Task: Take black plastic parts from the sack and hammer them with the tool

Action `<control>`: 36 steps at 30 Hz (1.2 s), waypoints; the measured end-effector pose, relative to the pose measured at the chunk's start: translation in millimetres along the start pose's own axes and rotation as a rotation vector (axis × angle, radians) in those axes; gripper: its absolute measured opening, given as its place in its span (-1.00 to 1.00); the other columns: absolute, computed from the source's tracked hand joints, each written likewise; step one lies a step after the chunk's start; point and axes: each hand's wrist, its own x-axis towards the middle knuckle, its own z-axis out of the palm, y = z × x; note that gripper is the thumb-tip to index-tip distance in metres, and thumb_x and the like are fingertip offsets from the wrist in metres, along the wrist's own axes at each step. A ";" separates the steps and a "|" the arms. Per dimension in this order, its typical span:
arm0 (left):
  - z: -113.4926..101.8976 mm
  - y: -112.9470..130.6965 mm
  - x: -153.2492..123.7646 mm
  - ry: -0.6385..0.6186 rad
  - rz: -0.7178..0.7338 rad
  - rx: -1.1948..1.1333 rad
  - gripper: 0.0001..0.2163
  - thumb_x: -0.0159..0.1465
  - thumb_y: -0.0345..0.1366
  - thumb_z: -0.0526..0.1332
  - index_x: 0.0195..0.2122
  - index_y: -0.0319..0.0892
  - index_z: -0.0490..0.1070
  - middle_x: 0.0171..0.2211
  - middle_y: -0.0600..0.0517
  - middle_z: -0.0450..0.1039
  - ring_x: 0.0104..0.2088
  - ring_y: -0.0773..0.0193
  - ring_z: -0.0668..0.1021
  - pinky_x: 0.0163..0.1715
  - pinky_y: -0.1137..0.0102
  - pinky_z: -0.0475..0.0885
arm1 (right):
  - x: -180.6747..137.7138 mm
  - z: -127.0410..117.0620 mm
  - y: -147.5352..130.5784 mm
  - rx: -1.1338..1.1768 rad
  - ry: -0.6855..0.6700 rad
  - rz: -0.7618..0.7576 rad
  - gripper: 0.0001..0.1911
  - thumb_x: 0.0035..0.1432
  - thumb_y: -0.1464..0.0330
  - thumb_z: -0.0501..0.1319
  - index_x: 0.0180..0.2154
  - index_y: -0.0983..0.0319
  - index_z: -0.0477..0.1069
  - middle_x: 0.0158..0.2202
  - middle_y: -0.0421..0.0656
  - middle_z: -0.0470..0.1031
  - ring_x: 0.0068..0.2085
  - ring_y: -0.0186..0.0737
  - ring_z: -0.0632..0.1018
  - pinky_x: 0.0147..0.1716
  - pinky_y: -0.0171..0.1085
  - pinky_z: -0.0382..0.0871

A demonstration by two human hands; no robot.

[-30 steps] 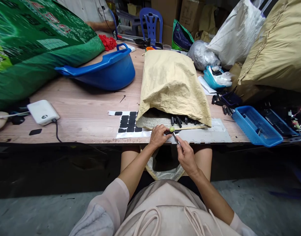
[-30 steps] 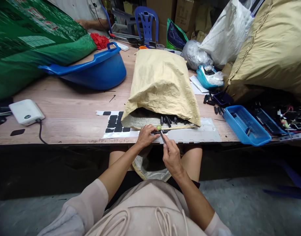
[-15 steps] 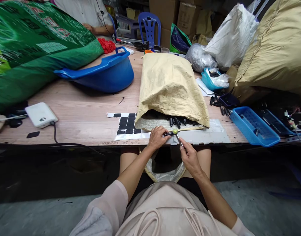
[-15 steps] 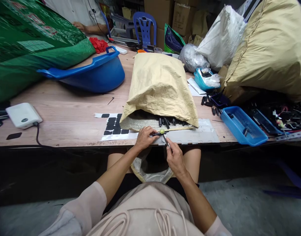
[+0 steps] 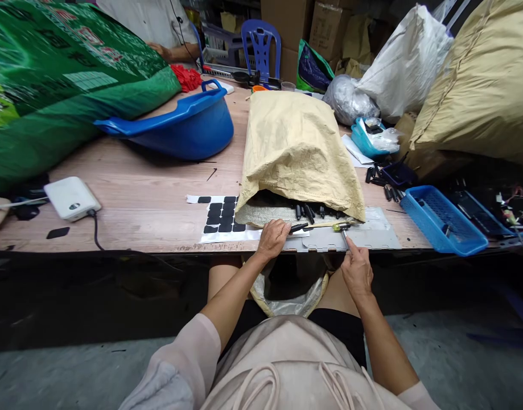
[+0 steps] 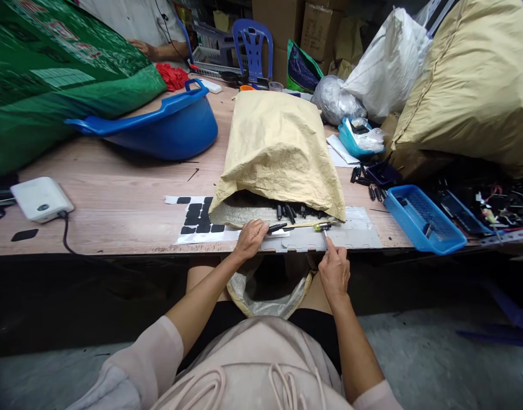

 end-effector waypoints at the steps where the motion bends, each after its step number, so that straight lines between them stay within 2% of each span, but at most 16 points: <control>1: -0.5 -0.2 0.6 -0.002 -0.001 -0.001 -0.59 0.55 -0.19 -0.06 -0.42 -0.10 0.40 -0.31 -0.01 0.47 -0.16 0.16 0.47 -0.03 0.22 0.33 | -1.1 3.2 1.4 -0.015 0.007 -0.016 -0.47 0.32 0.45 0.11 0.25 0.08 0.53 -0.21 -0.12 0.39 -0.41 -0.32 0.31 -0.37 -0.27 0.17; 4: -4.5 1.4 1.0 0.006 0.007 0.006 -0.58 0.55 -0.20 -0.07 -0.44 -0.11 0.39 -0.33 -0.02 0.46 -0.18 0.16 0.47 -0.05 0.21 0.34 | -2.3 10.0 3.4 -0.036 0.025 -0.051 -0.46 0.33 0.45 0.12 0.27 0.07 0.51 -0.22 -0.13 0.37 -0.44 -0.34 0.25 -0.41 -0.27 0.11; 7: -9.6 7.8 -10.2 0.003 0.092 0.031 -0.59 0.54 -0.19 -0.04 -0.41 -0.11 0.44 -0.32 -0.03 0.47 -0.18 0.15 0.46 -0.06 0.20 0.32 | -1.8 11.5 3.4 -0.042 0.005 -0.045 -0.46 0.33 0.45 0.13 0.28 0.05 0.49 -0.21 -0.13 0.35 -0.45 -0.35 0.24 -0.42 -0.28 0.10; 12: 1.7 18.4 -63.4 -0.071 0.340 0.104 -0.70 0.51 -0.09 0.11 -0.23 -0.09 0.56 -0.18 -0.04 0.53 -0.10 0.11 0.46 0.04 0.16 0.27 | -2.3 10.2 0.7 -0.048 -0.007 -0.037 -0.47 0.36 0.44 0.10 0.28 0.06 0.49 -0.19 -0.11 0.34 -0.45 -0.35 0.24 -0.43 -0.28 0.10; 14: 11.6 20.6 -81.3 -0.103 0.385 0.137 -0.74 0.48 -0.08 0.16 -0.18 -0.08 0.57 -0.15 -0.05 0.53 -0.07 0.09 0.46 0.05 0.15 0.26 | -3.0 10.4 -0.7 -0.050 -0.003 -0.032 -0.47 0.36 0.45 0.10 0.28 0.07 0.49 -0.19 -0.11 0.35 -0.45 -0.35 0.24 -0.43 -0.28 0.10; 16: 17.6 24.1 -85.2 -0.114 0.403 0.162 -0.76 0.46 -0.07 0.19 -0.09 -0.07 0.57 -0.12 -0.06 0.53 -0.05 0.07 0.46 0.07 0.14 0.26 | -3.6 11.0 -1.7 -0.052 -0.008 -0.025 -0.46 0.35 0.46 0.10 0.28 0.07 0.49 -0.18 -0.10 0.35 -0.45 -0.35 0.24 -0.43 -0.28 0.10; 19: 13.4 35.0 -57.3 -0.073 0.381 0.202 -0.77 0.48 -0.17 0.15 0.04 -0.04 0.55 -0.09 -0.08 0.52 -0.04 0.04 0.45 0.06 0.13 0.26 | -4.1 11.8 -2.5 -0.050 -0.016 -0.022 -0.45 0.35 0.45 0.09 0.29 0.07 0.48 -0.16 -0.09 0.36 -0.45 -0.35 0.24 -0.43 -0.28 0.12; 23: -4.6 50.7 18.2 0.020 0.316 0.290 -0.62 0.40 -0.47 0.08 0.14 -0.05 0.51 -0.02 -0.16 0.46 -0.01 -0.01 0.42 0.03 0.09 0.26 | -4.5 12.3 -2.5 -0.040 -0.008 -0.049 -0.45 0.32 0.46 0.10 0.28 0.08 0.49 -0.15 -0.08 0.36 -0.44 -0.34 0.26 -0.42 -0.29 0.17; 25: -10.5 53.2 53.0 -0.011 0.338 0.320 -0.57 0.30 -0.56 0.11 0.08 -0.03 0.55 0.02 -0.17 0.43 0.03 -0.03 0.42 0.04 0.07 0.26 | -4.9 12.4 -2.7 -0.051 -0.004 -0.059 -0.45 0.33 0.46 0.09 0.28 0.09 0.49 -0.16 -0.08 0.36 -0.45 -0.34 0.27 -0.42 -0.29 0.19; 28: -12.9 51.6 84.4 -0.110 0.406 0.328 -0.67 0.22 -0.58 0.17 -0.15 -0.05 0.59 0.02 -0.18 0.42 0.06 -0.08 0.40 0.06 0.03 0.27 | -5.6 13.0 -3.0 -0.075 0.009 -0.078 -0.45 0.34 0.45 0.07 0.29 0.10 0.48 -0.16 -0.08 0.37 -0.46 -0.34 0.26 -0.43 -0.28 0.19; 31: -13.4 49.8 86.5 -0.144 0.455 0.341 -0.76 0.23 -0.53 0.20 -0.20 -0.07 0.57 -0.02 -0.19 0.44 0.05 -0.09 0.40 0.08 0.02 0.26 | -6.1 13.5 -2.9 -0.085 0.021 -0.100 -0.43 0.32 0.47 0.08 0.29 0.10 0.48 -0.17 -0.08 0.37 -0.45 -0.34 0.28 -0.43 -0.29 0.19; 33: -15.0 48.4 74.6 -0.126 0.459 0.344 -0.82 0.29 -0.46 0.23 -0.16 -0.07 0.55 -0.05 -0.16 0.47 0.03 -0.07 0.40 0.09 0.04 0.25 | -6.1 13.5 -2.7 -0.090 0.018 -0.099 -0.43 0.31 0.47 0.09 0.29 0.10 0.48 -0.17 -0.08 0.37 -0.45 -0.34 0.29 -0.43 -0.29 0.20; 36: -17.3 40.1 46.9 -0.103 0.386 0.291 -0.89 0.31 -0.31 0.33 -0.14 -0.05 0.53 -0.14 -0.09 0.52 -0.01 -0.04 0.41 0.07 0.08 0.24 | -6.0 12.9 -2.9 -0.086 -0.003 -0.082 -0.43 0.33 0.46 0.07 0.30 0.10 0.47 -0.15 -0.08 0.36 -0.43 -0.33 0.31 -0.41 -0.29 0.20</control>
